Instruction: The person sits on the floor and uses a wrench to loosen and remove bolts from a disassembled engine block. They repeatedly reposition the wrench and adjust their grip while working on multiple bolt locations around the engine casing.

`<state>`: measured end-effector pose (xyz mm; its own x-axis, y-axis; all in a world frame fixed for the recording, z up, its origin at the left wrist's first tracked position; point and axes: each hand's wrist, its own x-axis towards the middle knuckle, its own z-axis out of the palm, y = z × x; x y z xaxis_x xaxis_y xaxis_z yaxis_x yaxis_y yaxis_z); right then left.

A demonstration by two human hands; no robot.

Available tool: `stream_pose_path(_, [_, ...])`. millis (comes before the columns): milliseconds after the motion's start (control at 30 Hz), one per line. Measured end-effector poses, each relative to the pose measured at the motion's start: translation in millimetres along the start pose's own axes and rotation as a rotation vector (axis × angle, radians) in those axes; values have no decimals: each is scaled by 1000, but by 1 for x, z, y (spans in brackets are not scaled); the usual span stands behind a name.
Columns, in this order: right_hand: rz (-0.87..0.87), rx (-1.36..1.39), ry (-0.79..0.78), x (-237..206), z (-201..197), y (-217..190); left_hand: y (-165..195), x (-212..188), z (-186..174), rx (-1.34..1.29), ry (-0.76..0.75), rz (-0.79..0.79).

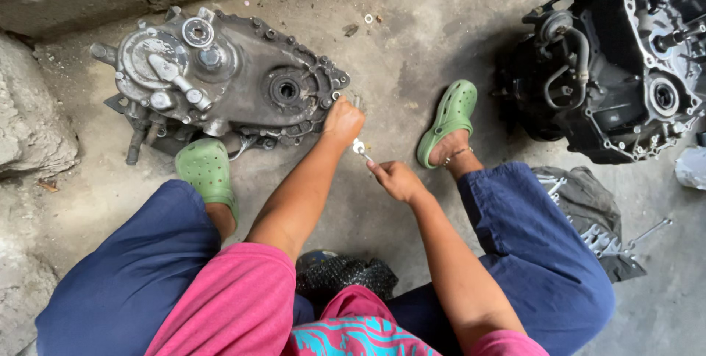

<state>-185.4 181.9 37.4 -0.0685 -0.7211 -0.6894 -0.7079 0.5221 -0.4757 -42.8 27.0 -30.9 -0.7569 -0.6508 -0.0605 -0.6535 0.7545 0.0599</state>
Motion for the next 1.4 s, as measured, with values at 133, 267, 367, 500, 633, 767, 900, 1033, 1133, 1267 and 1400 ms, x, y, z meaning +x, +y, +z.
stream_pose_path(133, [17,201,21,4,28,6,-1,-1,-3,-12,-22,14])
stream_pose_path(267, [50,314,61,9,59,18,1,-2,-3,10,-33,12])
stream_pose_path(367, [109,353,163,11,83,16,1,-1,-4,24,-29,21])
stream_pose_path(500, [119,431,240,10,99,6,1,0,-3,18,-29,10])
stream_pose_path(633, [-18,279,264,-1,77,3,2,0,-2,43,-26,13])
stream_pose_path(767, [23,350,124,-17,48,0,2,1,-2,18,-37,17])
stream_pose_path(900, [0,190,237,-25,45,-11,0,2,-3,14,-50,14])
stream_pose_path(1033, [43,174,387,-25,48,-17,1,0,-6,17,-63,26])
stream_pose_path(1133, [90,162,375,-17,40,-15,1,0,-6,23,-76,32])
stream_pose_path(1267, [32,215,345,-3,32,-6,0,1,-4,34,-27,-5])
stream_pose_path(1400, [38,253,237,2,40,8,1,3,-1,25,-46,31])
